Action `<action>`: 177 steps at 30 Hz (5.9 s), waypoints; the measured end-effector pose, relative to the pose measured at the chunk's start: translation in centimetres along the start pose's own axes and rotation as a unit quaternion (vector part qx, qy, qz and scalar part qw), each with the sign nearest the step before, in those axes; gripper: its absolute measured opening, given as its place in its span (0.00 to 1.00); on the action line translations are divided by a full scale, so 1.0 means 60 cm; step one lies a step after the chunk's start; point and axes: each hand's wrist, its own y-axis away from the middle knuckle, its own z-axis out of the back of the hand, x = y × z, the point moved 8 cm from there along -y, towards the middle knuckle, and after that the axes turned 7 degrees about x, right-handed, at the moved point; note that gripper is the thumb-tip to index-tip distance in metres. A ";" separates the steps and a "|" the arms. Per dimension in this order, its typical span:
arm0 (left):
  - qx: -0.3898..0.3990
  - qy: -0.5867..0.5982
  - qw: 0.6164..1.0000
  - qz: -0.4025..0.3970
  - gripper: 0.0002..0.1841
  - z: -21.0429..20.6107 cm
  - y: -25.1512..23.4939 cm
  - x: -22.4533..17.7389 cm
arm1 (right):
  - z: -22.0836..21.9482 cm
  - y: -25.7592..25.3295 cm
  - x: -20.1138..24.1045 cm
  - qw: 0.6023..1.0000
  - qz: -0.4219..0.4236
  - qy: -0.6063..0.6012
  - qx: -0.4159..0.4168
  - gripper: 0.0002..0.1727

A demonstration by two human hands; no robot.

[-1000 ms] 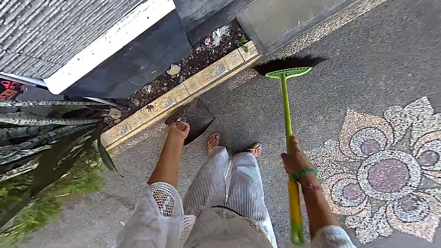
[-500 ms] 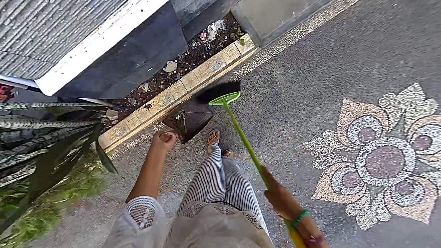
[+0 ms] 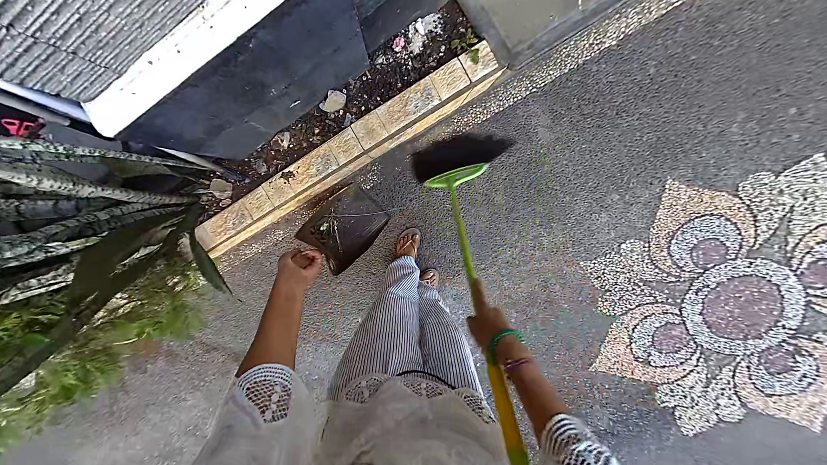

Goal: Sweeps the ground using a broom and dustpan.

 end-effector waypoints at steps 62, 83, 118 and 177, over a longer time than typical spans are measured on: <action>-0.017 0.045 0.999 -0.005 0.07 0.305 -0.092 -0.332 | -0.339 0.128 0.266 0.996 0.075 -0.012 0.035 0.50; 0.017 0.026 0.999 -0.017 0.07 0.386 -0.083 -0.234 | -0.523 0.029 0.279 0.997 0.026 0.025 0.063 0.54; 0.020 0.052 0.994 -0.089 0.18 0.493 -0.156 -0.633 | -0.744 0.029 0.501 0.992 0.050 0.108 0.033 0.51; 0.064 0.006 0.997 -0.036 0.22 0.795 -0.202 -0.696 | -0.967 0.144 0.381 0.979 0.120 -0.128 -0.099 0.48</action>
